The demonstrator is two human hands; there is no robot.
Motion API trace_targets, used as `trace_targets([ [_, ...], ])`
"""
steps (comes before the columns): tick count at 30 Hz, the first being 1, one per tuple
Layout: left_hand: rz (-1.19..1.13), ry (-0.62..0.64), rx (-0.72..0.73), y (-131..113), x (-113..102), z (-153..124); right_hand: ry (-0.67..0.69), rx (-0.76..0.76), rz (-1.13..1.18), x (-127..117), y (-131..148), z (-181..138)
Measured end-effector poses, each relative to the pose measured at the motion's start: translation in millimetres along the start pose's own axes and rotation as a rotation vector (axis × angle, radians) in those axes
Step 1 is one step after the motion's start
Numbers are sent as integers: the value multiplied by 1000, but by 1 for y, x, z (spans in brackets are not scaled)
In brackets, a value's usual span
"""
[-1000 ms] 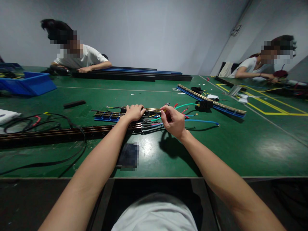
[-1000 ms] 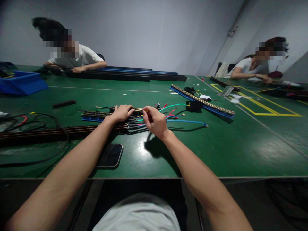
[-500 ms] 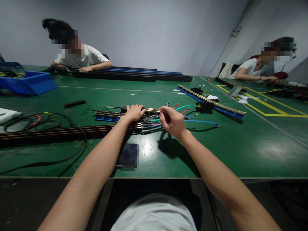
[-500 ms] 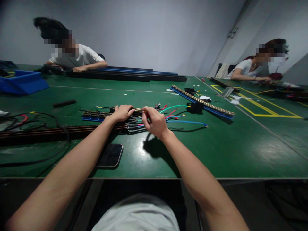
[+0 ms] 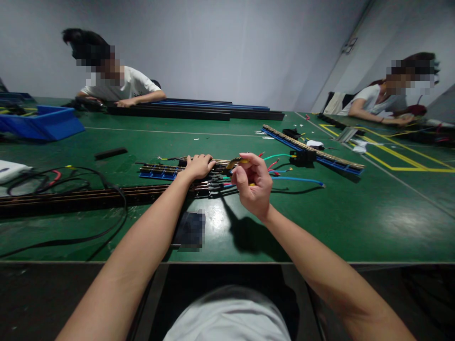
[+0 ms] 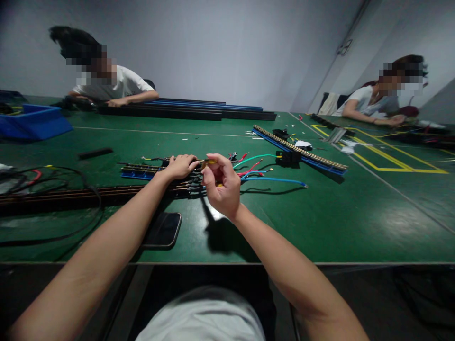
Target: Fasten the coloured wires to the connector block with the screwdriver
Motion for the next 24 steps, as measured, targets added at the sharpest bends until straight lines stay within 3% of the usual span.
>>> trace_targets([
  [6,5,7,-9,0,0,0,-16,118,62,5,-22,1],
  [10,-2,4,-8,-1,0,0,33,113,43,7,-26,1],
  [12,-5,4,-11,0,0,0,104,42,-3,9,-19,0],
  [16,-12,2,-11,0,1,0,362,-253,-109,24,5,-7],
  [18,-15,0,-4,0,0,0,447,-311,-126,30,11,-11],
  [20,-12,3,-4,0,0,0,407,-217,-119,29,7,-7],
  [24,-4,13,-15,0,0,-1,72,98,51,6,-16,8],
])
Point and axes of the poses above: each hand's wrist, its own z-axis towards the middle knuckle, its own x-axis out of the palm, y = z × x, the point moved 7 cm from there along z, towards the middle knuckle, and after that the axes turned 4 degrees about -z, right-handed, at the moved point
